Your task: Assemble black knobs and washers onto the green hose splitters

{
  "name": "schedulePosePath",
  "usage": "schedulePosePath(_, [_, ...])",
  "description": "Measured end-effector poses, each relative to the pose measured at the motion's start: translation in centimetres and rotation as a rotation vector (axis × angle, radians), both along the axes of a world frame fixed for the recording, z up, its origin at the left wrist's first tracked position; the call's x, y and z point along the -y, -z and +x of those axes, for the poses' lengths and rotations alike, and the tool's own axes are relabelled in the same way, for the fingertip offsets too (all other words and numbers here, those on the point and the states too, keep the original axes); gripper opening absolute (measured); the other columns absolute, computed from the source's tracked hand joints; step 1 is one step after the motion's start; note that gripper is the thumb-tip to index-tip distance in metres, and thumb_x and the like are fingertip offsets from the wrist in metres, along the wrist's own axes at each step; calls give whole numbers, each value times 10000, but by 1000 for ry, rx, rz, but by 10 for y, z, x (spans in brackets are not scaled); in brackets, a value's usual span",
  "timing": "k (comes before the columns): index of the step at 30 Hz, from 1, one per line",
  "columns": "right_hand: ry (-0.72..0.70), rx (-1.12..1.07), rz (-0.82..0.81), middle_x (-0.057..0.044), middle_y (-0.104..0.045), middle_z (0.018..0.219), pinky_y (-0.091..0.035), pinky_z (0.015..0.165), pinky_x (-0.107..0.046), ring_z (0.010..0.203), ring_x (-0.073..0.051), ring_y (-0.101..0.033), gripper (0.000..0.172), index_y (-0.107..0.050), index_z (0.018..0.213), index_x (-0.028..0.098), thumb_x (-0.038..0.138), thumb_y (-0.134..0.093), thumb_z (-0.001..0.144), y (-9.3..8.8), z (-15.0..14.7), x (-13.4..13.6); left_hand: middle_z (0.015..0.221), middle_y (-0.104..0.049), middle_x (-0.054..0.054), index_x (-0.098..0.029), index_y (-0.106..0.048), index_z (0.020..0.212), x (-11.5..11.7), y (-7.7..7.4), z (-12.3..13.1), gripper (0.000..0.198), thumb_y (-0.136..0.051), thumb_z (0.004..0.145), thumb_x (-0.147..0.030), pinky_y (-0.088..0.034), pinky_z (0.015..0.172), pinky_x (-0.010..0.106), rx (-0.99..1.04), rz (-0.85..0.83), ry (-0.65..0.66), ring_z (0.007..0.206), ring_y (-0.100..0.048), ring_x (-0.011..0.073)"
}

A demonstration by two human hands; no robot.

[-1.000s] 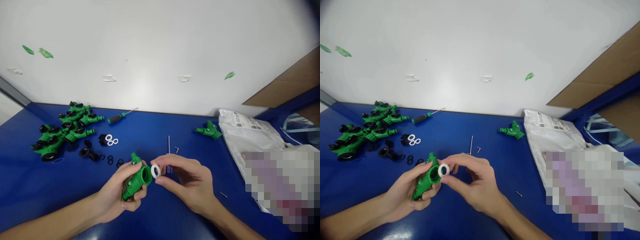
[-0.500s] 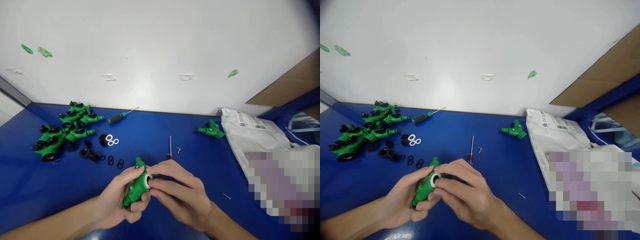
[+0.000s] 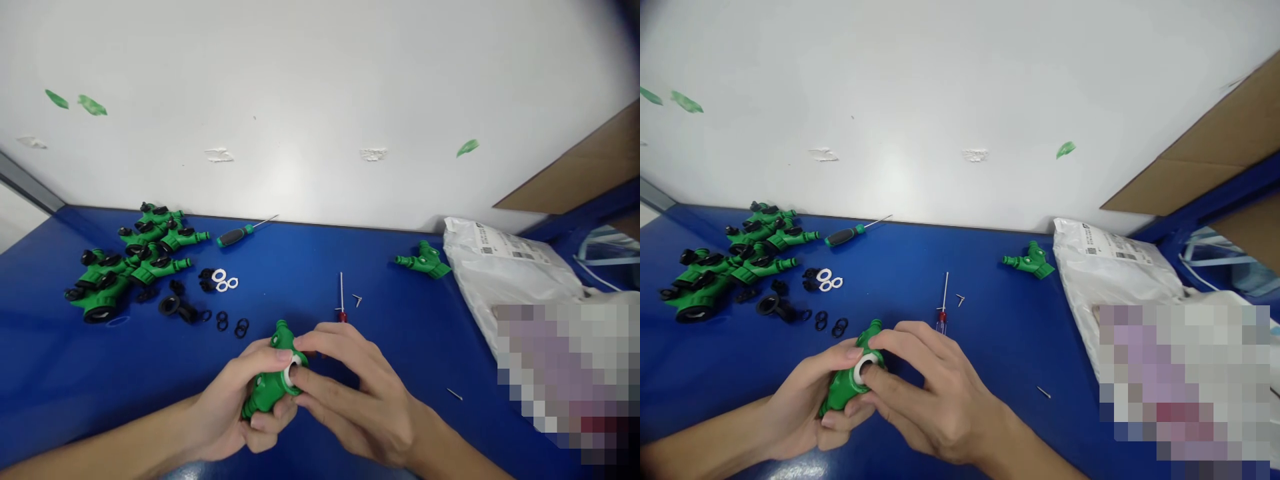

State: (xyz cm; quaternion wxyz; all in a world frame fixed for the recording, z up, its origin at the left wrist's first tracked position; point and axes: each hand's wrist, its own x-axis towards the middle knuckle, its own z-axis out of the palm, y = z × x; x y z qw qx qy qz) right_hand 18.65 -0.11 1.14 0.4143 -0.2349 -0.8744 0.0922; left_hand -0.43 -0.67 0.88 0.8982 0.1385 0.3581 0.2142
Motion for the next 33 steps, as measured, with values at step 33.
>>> schedulePosePath(33, [-5, -82, 64, -138, -734, 1061, -638, 795, -360, 971, -216, -693, 193, -661, 1089, 126, 148, -536, 943, 9, -5, 3, 491, -507, -66, -237, -452, 946, 3, -4, -2, 472, -761, 705, -500, -122, 339, 112, -4, 76, 16, 404, -278, 34])
